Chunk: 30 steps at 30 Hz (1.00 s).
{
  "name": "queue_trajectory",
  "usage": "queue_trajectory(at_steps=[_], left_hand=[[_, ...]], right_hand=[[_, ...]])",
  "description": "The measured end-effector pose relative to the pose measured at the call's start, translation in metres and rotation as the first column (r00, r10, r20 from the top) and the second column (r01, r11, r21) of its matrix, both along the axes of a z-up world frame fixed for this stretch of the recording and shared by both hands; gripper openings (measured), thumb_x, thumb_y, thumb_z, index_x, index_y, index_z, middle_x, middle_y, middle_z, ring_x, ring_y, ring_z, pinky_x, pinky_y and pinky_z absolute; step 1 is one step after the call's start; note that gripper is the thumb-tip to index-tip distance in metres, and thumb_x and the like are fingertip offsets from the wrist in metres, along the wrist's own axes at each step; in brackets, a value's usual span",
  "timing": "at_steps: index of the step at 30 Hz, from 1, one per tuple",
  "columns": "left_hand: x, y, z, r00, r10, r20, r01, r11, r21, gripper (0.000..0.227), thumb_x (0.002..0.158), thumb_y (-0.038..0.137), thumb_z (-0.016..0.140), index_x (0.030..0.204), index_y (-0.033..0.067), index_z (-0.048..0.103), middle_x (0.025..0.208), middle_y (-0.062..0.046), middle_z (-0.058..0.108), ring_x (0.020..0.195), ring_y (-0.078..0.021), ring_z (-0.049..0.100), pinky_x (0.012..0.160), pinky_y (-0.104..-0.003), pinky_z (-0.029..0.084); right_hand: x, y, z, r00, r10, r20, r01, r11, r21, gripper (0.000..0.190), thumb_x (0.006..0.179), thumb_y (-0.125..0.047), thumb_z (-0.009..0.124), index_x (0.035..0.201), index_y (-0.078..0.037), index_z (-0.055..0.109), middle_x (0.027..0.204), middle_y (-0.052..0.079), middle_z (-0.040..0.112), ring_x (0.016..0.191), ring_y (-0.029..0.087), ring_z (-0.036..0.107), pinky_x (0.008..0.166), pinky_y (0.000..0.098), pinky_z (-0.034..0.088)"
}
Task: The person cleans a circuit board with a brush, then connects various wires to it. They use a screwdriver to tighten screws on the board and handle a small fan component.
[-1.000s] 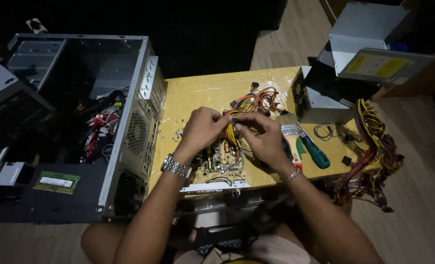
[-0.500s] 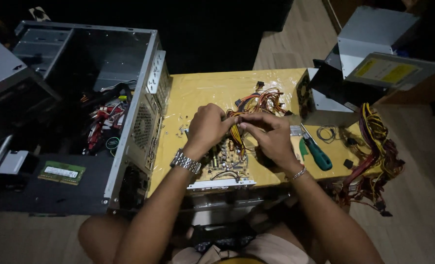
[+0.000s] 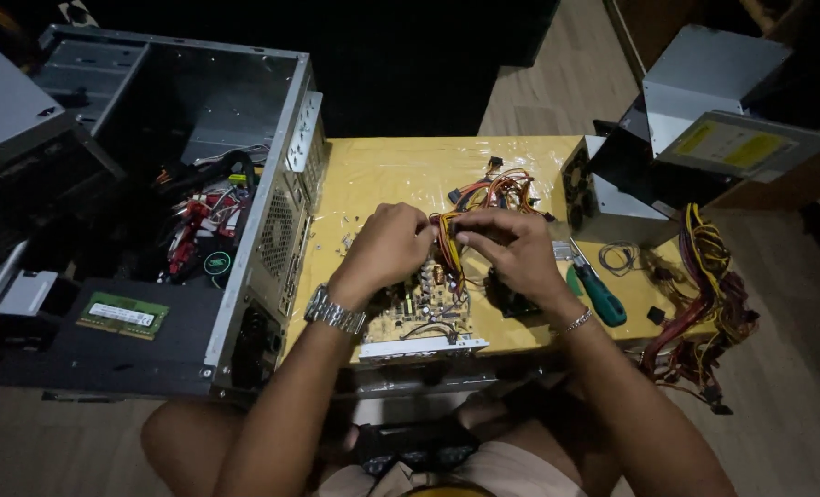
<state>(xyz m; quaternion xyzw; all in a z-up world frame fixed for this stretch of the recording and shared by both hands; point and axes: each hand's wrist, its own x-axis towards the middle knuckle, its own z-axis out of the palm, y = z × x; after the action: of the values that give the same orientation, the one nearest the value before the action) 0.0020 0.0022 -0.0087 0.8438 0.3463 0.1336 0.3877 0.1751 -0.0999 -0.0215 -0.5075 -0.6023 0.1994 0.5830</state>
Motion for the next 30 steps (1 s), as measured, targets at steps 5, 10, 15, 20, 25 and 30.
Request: queue_trajectory(at_steps=[5,10,15,20,25,30], left_hand=[[-0.015,-0.011,0.028,0.997,-0.072,-0.015,0.073,0.996,0.044,0.028,0.088,0.016,0.071,0.107,-0.0034,0.076,0.100,-0.030,0.074,0.098,-0.0508,0.071,0.081,-0.056,0.058],[-0.019,-0.010,0.021,0.967,-0.032,0.254,0.030,0.999,0.013,0.042,0.083,0.011,0.084,0.116,-0.0094,0.067,0.107,-0.032,0.072,0.097,-0.0462,0.073,0.080,-0.050,0.063],[-0.007,0.000,-0.007,0.896,-0.130,0.424,0.057,0.982,0.180,0.021,0.080,0.003,0.084,0.100,0.0002,0.077,0.090,-0.020,0.074,0.085,-0.0356,0.075,0.064,-0.034,0.065],[-0.005,0.000,-0.011,0.920,-0.125,0.372,0.057,0.980,0.188,0.017,0.085,0.004,0.082,0.101,0.0037,0.079,0.091,-0.019,0.075,0.084,-0.0319,0.075,0.067,-0.032,0.065],[-0.007,-0.003,-0.003,0.928,-0.136,0.348,0.073,0.980,0.187,0.012,0.086,0.002,0.080,0.098,0.0038,0.079,0.091,-0.019,0.075,0.085,-0.0328,0.075,0.074,-0.036,0.064],[-0.009,-0.002,0.005,0.913,-0.244,0.327,0.139,0.940,0.311,0.020,0.089,0.000,0.075,0.109,-0.0009,0.075,0.097,-0.022,0.073,0.092,-0.0403,0.073,0.079,-0.046,0.062]], right_hand=[[0.005,0.004,0.000,0.989,-0.001,0.150,0.002,1.000,-0.003,0.017,0.087,0.003,0.080,0.104,-0.001,0.080,0.096,0.019,0.079,0.098,0.032,0.075,0.078,0.0416,0.061],[0.006,0.010,0.000,0.964,-0.005,0.265,0.012,1.000,-0.026,0.015,0.088,0.000,0.081,0.103,-0.003,0.081,0.091,0.017,0.080,0.090,0.034,0.077,0.075,0.0409,0.061],[0.002,0.009,0.001,0.982,-0.041,0.184,0.050,0.998,-0.046,0.013,0.087,-0.003,0.083,0.100,-0.007,0.082,0.084,0.011,0.080,0.086,0.018,0.075,0.073,0.0337,0.060],[-0.006,0.003,-0.004,0.988,-0.079,0.133,0.077,0.997,0.023,0.019,0.084,0.004,0.084,0.102,0.000,0.079,0.093,0.019,0.079,0.089,0.030,0.077,0.075,0.0387,0.062],[-0.009,-0.005,-0.039,0.909,-0.292,0.296,0.213,0.938,0.273,0.011,0.089,-0.001,0.081,0.100,-0.001,0.078,0.102,0.016,0.074,0.094,0.036,0.074,0.081,0.0420,0.060],[-0.040,-0.023,-0.041,0.868,-0.420,0.265,0.323,0.883,0.342,0.014,0.087,-0.003,0.083,0.100,-0.002,0.076,0.088,0.016,0.072,0.082,0.039,0.073,0.071,0.0438,0.059]])
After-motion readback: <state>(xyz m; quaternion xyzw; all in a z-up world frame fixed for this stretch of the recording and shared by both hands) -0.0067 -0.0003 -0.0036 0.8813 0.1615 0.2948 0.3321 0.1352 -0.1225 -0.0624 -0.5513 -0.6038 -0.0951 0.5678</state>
